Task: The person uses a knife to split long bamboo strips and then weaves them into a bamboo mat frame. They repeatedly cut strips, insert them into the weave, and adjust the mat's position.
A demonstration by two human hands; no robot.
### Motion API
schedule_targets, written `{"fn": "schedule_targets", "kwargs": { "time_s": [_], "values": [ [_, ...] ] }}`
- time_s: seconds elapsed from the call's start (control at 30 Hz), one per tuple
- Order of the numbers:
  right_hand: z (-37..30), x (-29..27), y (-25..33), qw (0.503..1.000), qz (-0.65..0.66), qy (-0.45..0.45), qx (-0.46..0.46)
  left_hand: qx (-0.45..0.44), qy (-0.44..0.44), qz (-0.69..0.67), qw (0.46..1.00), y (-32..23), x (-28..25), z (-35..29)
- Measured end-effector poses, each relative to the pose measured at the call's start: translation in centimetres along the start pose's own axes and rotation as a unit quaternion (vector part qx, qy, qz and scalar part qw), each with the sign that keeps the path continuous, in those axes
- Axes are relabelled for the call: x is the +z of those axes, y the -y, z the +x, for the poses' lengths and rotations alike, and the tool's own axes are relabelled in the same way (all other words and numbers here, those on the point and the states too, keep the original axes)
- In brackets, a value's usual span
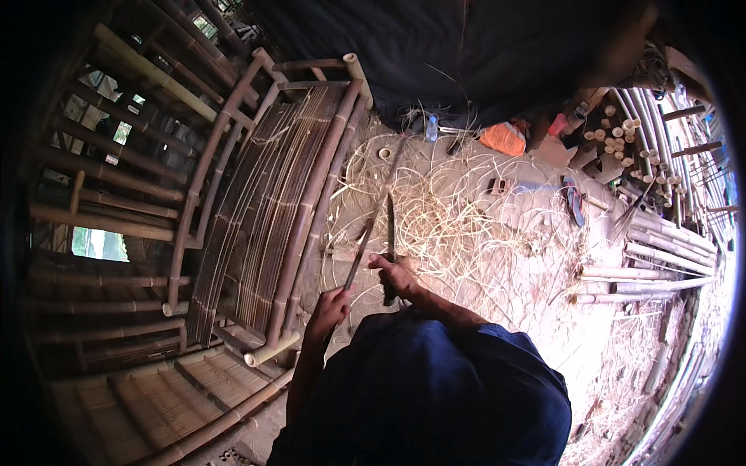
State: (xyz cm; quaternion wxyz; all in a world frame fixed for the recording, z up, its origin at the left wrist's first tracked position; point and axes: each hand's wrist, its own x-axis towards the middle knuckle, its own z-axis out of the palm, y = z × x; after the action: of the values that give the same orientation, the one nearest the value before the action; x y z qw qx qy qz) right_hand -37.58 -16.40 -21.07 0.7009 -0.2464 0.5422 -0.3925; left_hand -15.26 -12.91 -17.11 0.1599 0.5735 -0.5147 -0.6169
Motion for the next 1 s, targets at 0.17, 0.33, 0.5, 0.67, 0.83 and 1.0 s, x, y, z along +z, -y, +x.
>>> {"fn": "schedule_targets", "kwargs": {
  "time_s": [0.17, 0.33, 0.5, 0.67, 0.83, 1.0],
  "values": [
    [3.7, -0.8, -0.1, 0.998, -0.003, -0.009, -0.066, 0.017, -0.124, 0.150, 0.981, -0.5, 0.3, -0.7],
    [9.3, -6.2, 4.7, 0.992, 0.010, -0.049, -0.115, -0.295, -0.134, -0.027, 0.946, 8.8, -6.6, -16.5],
    [13.9, -8.8, 10.6, 0.932, -0.301, -0.106, -0.171, -0.063, 0.024, -0.026, 0.997, 7.0, -2.9, -15.9],
    [12.2, -8.0, 8.6, 0.432, -0.633, -0.294, -0.571, 0.012, -0.090, 0.033, 0.995, 0.5, 1.0, -6.1],
    [5.4, -3.2, 5.3, 0.634, -0.574, -0.124, -0.502, 0.100, -0.098, -0.015, 0.990, -7.8, 1.0, -2.1],
    [-2.1, 2.1, 4.7, 0.731, -0.557, 0.033, -0.394, 0.054, -0.143, -0.124, 0.980, -8.7, 0.5, 1.4]
  ]
}}
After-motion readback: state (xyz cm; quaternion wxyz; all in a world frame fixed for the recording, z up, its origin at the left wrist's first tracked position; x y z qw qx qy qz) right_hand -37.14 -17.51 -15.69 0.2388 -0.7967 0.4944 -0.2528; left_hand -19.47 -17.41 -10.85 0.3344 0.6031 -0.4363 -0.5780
